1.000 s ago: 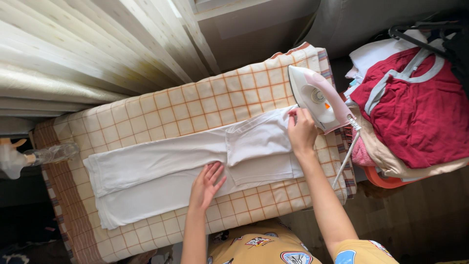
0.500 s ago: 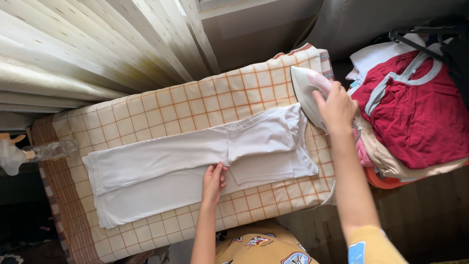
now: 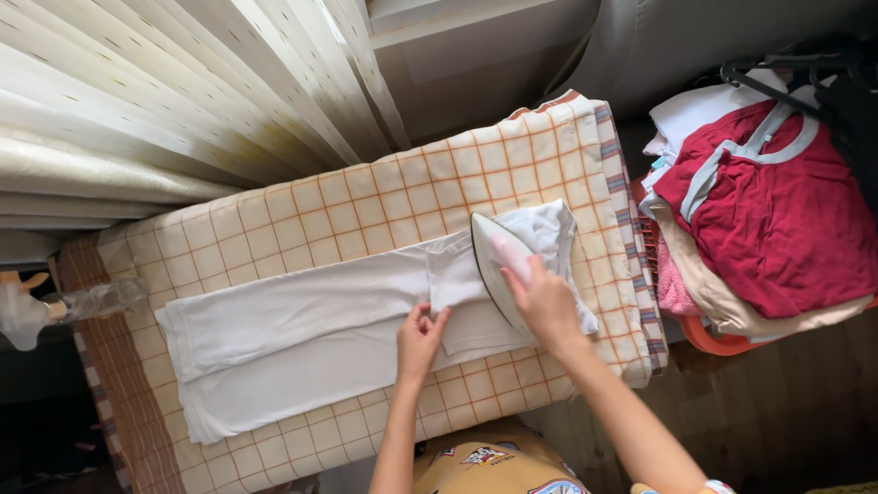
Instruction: The recorder irons a white shirt on an ironing board.
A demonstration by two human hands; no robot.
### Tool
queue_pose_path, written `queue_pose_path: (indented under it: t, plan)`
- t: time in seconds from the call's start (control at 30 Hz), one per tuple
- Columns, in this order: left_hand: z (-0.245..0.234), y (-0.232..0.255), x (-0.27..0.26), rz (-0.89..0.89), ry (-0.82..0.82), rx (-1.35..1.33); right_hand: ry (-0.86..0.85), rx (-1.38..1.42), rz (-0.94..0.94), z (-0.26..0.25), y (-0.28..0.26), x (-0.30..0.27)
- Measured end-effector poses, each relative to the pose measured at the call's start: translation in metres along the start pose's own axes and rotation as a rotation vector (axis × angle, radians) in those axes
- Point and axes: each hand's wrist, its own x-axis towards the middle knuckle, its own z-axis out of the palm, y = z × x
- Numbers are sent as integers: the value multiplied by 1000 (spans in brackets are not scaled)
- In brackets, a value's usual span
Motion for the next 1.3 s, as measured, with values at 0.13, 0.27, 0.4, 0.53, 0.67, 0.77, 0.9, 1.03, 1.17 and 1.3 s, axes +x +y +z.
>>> queue_pose_path:
  t: [0.13,0.27,0.4,0.53,0.67,0.77,0.9,1.03,1.17,1.3]
  plan:
    - [0,-5,1,18,1,113,53,-57,-11,14,-4,26]
    - [-9,14,2,55,-8,176,134,-2,-5,8,0,55]
    - [-18,28,13,119,49,229,143,25,74,10,20,18]
    - [-13,29,40,97,-13,201,144,-51,159,-2,30,19]
    - [-15,19,50,45,-187,263,174,-97,104,-5,37,41]
    - [-21,-2,41,30,-290,314,218,-118,64,-6,48,46]
    - [-34,-3,19,8,-162,282,185,-125,-132,-23,68,75]
    - [-10,37,-12,336,91,531,174,-246,-379,-49,115,152]
    - [72,54,-39,855,-239,848,65,-394,-476,-75,115,195]
    - [149,39,-38,866,-361,1085,135,-359,-566,-81,116,214]
